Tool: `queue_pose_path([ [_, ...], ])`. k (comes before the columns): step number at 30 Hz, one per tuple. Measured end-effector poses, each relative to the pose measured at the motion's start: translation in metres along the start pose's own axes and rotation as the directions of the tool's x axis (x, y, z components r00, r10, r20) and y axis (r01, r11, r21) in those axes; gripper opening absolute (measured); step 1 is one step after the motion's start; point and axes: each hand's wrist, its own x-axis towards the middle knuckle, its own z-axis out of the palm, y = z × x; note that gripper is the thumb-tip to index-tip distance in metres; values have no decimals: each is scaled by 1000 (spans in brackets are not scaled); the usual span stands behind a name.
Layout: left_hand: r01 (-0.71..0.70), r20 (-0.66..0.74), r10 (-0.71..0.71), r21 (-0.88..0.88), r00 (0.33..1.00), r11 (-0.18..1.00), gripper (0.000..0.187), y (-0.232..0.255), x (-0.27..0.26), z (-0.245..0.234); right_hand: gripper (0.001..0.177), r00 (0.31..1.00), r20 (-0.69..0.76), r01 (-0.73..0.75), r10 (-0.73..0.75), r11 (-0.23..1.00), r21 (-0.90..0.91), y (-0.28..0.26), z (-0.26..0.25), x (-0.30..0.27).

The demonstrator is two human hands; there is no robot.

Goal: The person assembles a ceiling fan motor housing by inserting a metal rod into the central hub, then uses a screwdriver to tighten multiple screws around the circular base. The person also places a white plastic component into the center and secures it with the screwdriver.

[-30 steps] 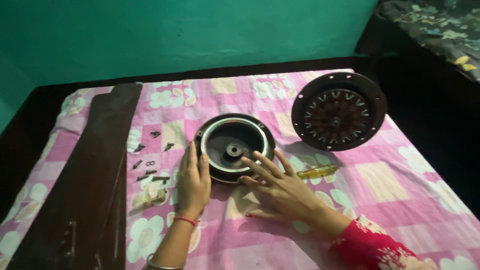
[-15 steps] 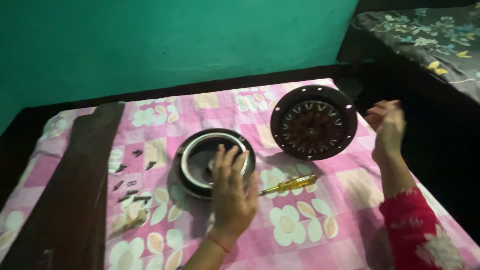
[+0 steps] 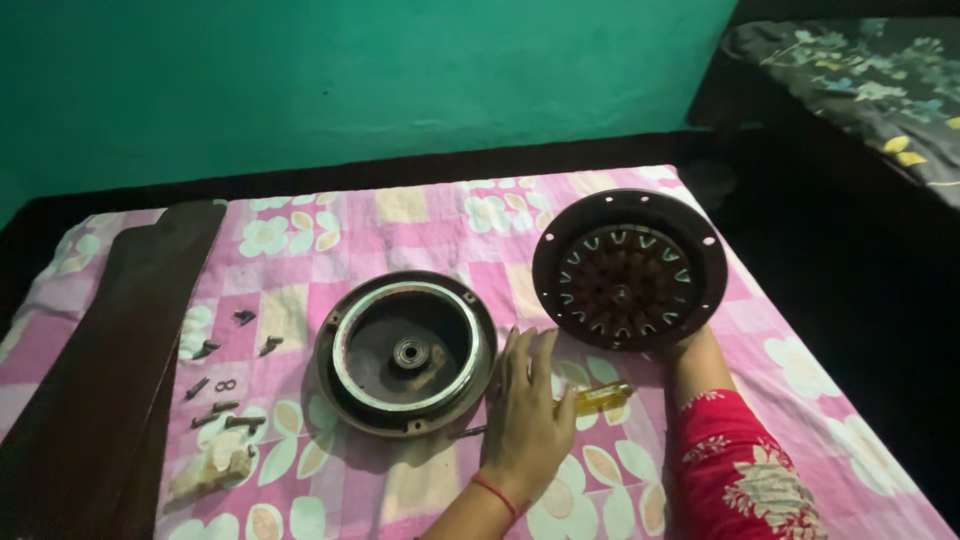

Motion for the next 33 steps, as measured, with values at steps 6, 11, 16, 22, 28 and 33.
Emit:
queue_pose_path([
  [6, -27, 24, 26, 37, 999, 999, 69, 1, 3, 1, 23, 997, -14, 80, -79, 988, 130, -1, 32, 0],
  [11, -85, -52, 85, 0, 995, 996, 75, -2, 5, 5, 26, 989, -47, 150, -143, 962, 228, -2, 46, -6],
  [16, -267, -235, 261, 8, 936, 964, 73, -5, 2, 8, 32, 978, -86, 206, -188, 927, 313, 9, 52, -11],
  [22, -327, -368, 323, 53, 872, 943, 67, -3, -10, 0, 52, 850, 367, 134, -378, 829, 543, 0, 79, -11],
  [28, -300, -459, 323, 124, 828, 946, 72, -11, -11, -40, 63, 970, 69, 227, -235, 968, 106, 7, 156, -40],
  [33, -288, -280, 316, 136, 906, 948, 84, -28, -17, -111, 63, 929, 158, 337, -334, 941, 8, 10, 198, -78],
])
